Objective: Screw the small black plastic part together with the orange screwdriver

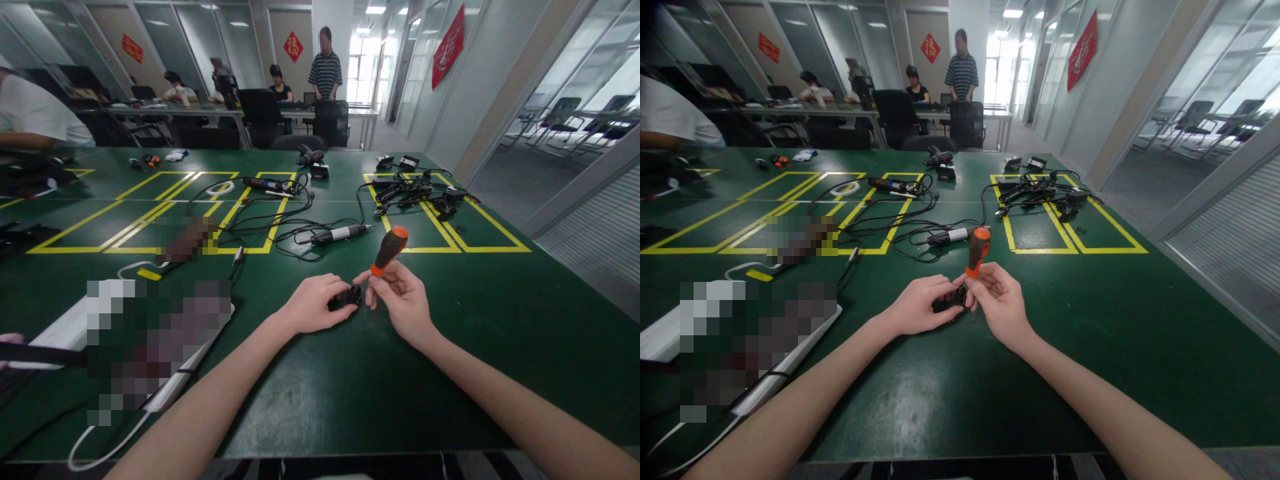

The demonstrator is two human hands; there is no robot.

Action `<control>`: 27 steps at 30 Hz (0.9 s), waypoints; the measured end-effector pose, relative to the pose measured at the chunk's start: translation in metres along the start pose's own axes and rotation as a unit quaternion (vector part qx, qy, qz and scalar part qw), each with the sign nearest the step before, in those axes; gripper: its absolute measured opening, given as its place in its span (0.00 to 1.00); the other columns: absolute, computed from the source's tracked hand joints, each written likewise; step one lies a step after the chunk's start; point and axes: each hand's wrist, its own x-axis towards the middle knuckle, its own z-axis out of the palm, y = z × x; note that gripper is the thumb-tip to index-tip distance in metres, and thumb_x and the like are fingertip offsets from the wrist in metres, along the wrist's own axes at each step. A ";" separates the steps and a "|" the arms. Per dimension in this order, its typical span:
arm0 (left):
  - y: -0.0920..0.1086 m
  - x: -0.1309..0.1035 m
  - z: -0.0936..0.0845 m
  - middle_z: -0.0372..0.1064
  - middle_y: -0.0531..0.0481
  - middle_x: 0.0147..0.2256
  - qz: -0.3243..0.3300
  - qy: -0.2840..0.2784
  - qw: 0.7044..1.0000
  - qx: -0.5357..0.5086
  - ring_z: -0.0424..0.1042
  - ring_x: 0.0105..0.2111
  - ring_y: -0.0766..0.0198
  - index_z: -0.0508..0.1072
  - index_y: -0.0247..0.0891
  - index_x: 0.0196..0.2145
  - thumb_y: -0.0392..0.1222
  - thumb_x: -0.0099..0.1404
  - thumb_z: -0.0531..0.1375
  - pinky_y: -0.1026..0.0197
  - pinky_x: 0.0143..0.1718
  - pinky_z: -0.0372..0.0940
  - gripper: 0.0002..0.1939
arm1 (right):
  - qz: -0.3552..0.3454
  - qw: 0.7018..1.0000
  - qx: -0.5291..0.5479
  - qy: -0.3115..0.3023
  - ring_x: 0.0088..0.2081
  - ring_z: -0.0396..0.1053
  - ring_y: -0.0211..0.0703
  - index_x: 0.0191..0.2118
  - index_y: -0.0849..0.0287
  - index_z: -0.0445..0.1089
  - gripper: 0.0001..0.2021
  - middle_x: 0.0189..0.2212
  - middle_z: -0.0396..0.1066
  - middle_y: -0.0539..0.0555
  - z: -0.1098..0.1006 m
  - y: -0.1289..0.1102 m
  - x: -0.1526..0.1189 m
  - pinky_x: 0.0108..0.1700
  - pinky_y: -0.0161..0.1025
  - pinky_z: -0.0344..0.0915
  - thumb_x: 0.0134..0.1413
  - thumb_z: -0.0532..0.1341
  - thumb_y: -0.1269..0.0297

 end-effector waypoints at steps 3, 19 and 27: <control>0.000 0.000 0.000 0.71 0.50 0.33 0.000 0.000 1.000 0.000 0.70 0.33 0.62 0.76 0.39 0.41 0.48 0.69 0.61 0.61 0.34 0.62 0.10 | 0.002 1.000 -0.014 -0.014 0.23 0.69 0.36 0.39 0.57 0.74 0.11 0.35 0.78 0.54 0.000 -0.002 0.000 0.25 0.38 0.70 0.63 0.64 0.54; 0.003 0.001 -0.002 0.71 0.49 0.33 -0.008 -0.006 1.000 -0.017 0.70 0.34 0.61 0.74 0.38 0.37 0.47 0.69 0.61 0.60 0.34 0.62 0.09 | 0.024 0.993 -0.035 -0.112 0.26 0.71 0.37 0.39 0.57 0.72 0.09 0.31 0.78 0.53 -0.011 -0.008 0.003 0.29 0.37 0.72 0.65 0.64 0.57; 0.001 -0.001 0.000 0.72 0.49 0.34 -0.001 -0.004 1.000 -0.007 0.71 0.35 0.61 0.73 0.37 0.38 0.48 0.70 0.60 0.60 0.34 0.62 0.11 | -0.022 0.985 -0.124 -0.117 0.26 0.70 0.36 0.31 0.59 0.77 0.06 0.34 0.75 0.54 -0.020 -0.020 0.014 0.26 0.34 0.71 0.56 0.71 0.64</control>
